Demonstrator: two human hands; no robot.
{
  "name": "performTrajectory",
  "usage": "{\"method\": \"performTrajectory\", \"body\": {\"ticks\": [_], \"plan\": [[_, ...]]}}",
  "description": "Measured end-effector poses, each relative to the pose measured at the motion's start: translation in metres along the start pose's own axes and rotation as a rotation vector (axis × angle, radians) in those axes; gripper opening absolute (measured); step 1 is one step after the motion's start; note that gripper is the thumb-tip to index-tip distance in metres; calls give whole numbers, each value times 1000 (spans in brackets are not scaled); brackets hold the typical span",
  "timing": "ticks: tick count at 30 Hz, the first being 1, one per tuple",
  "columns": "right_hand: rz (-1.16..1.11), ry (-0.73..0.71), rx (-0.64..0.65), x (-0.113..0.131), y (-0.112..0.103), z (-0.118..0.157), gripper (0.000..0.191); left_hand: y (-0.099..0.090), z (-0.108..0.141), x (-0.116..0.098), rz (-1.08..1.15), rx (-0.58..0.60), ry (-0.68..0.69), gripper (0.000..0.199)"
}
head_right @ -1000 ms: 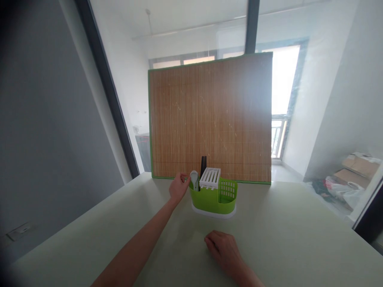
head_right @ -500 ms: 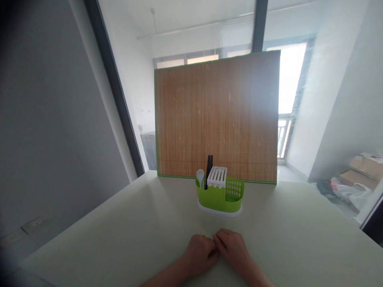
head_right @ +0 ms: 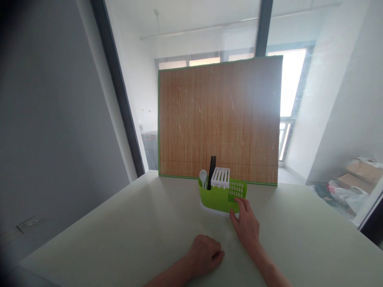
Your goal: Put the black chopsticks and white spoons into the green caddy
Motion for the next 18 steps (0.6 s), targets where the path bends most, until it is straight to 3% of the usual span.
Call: {"method": "performTrajectory", "body": {"ticks": [10, 18], "plan": [[404, -125, 213, 17, 36, -15, 17, 1, 0, 2, 25, -8, 4, 25], [447, -118, 249, 4, 34, -26, 25, 1, 0, 4, 33, 4, -16, 25]]}}
Point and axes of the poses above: each hand's wrist, its own z-axis away from the middle knuckle, its own y-axis out of the palm, x = y × z, the point moved 8 cm from there along -z, towards the middle knuckle, and after that the axes turned 2 degrees about -y, right-handed, at the moved point
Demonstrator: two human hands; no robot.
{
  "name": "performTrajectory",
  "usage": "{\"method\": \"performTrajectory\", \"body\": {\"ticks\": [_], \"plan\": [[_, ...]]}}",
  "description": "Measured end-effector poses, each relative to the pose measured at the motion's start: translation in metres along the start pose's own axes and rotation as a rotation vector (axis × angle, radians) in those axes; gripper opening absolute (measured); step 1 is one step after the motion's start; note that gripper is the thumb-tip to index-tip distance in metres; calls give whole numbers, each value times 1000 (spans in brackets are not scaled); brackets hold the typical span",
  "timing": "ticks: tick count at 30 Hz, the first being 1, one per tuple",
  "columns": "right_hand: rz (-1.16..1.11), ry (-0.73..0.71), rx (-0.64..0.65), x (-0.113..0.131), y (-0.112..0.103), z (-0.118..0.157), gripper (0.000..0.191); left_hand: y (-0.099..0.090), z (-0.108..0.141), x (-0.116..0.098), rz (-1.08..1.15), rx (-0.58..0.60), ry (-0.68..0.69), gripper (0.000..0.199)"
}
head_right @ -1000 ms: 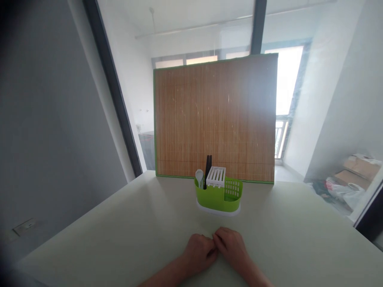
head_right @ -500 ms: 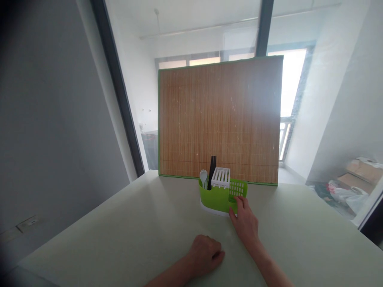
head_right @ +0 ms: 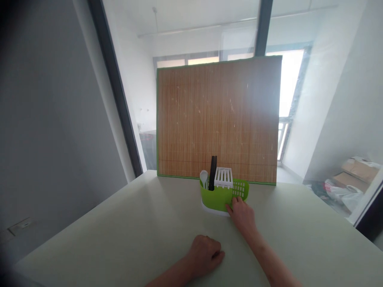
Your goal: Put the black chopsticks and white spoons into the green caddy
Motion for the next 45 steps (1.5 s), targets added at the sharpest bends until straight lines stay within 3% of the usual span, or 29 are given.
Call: {"method": "performTrajectory", "body": {"ticks": [7, 21, 27, 36, 45], "plan": [[-23, 10, 62, -57, 2, 8, 23, 1, 1, 2, 33, -12, 6, 21], [-168, 140, 105, -233, 15, 43, 30, 2, -2, 5, -24, -54, -18, 24], [-129, 199, 106, -289, 15, 54, 31, 5, -4, 6, -55, -49, -20, 24], [-75, 230, 142, -341, 18, 59, 38, 12, -5, 11, -104, -36, -34, 24], [-22, 254, 166, -342, 15, 59, 41, 15, -7, 12, -128, -28, -1, 26]]}}
Point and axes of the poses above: each hand's wrist, its own z-axis away from the middle knuckle, its own y-axis out of the palm, x = y × z, the point moved 8 cm from there along -z, towards the middle knuckle, and after that the axes turned 2 degrees about -y, right-handed, at the moved point
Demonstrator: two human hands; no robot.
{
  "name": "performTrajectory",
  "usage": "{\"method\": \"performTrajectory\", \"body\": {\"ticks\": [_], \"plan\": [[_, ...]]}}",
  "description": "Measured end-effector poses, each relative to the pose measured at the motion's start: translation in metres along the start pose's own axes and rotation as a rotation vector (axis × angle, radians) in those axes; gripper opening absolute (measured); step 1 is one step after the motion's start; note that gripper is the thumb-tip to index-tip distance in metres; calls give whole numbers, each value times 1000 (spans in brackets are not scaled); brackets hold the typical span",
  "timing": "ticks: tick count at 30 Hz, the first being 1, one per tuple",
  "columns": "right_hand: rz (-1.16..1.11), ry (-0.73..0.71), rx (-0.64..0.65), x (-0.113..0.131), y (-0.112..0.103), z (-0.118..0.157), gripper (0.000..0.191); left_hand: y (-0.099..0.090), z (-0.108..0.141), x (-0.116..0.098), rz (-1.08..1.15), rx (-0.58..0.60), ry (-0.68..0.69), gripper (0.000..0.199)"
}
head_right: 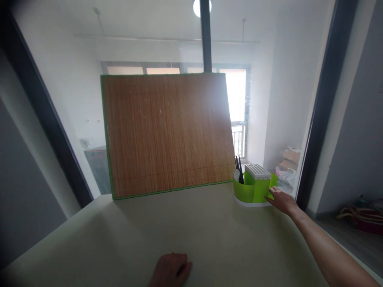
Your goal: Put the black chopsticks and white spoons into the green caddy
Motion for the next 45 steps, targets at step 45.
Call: {"method": "performTrajectory", "body": {"ticks": [45], "plan": [[-217, -592, 40, 371, 42, 128, 13, 0, 0, 3, -12, -15, -3, 24]]}}
Point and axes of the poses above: each hand's wrist, its own z-axis away from the middle knuckle, its own y-axis out of the palm, x = y × z, the point moved 8 cm from there along -z, towards the middle knuckle, and after that the axes turned 2 degrees about -y, right-handed, at the moved point
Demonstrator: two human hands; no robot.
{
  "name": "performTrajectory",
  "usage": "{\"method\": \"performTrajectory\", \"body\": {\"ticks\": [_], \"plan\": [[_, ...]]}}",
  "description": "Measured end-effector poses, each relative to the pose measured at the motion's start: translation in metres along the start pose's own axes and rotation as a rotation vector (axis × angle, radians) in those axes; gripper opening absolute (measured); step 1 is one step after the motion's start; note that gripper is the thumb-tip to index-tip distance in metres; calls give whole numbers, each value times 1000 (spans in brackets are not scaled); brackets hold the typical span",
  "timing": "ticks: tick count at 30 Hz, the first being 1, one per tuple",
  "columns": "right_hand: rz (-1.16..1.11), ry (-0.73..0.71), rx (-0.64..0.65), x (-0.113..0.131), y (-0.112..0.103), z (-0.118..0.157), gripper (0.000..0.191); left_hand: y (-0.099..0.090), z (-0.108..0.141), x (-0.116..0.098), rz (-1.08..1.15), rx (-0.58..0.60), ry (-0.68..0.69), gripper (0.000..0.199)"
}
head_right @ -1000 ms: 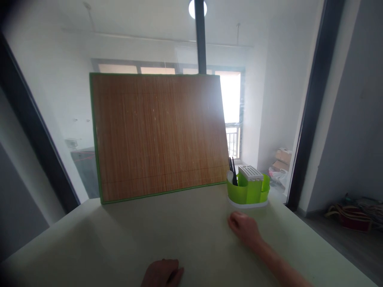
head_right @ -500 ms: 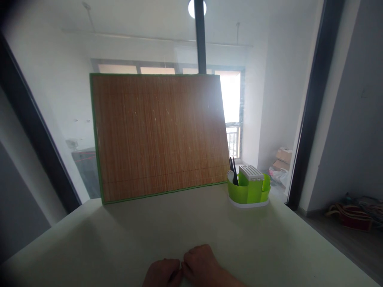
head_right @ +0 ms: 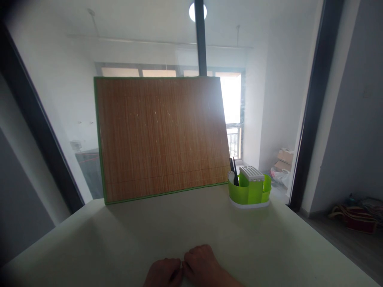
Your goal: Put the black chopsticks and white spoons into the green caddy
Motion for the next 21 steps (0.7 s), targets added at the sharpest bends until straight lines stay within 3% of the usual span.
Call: {"method": "performTrajectory", "body": {"ticks": [21], "plan": [[-24, 1, -18, 1, -5, -1, 17, -4, 3, 4, 41, -69, 16, 22]]}}
Point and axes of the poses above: each hand's wrist, its own z-axis away from the middle knuckle, its own y-axis out of the palm, x = y × z, the point moved 8 cm from there along -z, towards the middle knuckle, and after that the axes turned 2 degrees about -y, right-handed, at the moved point
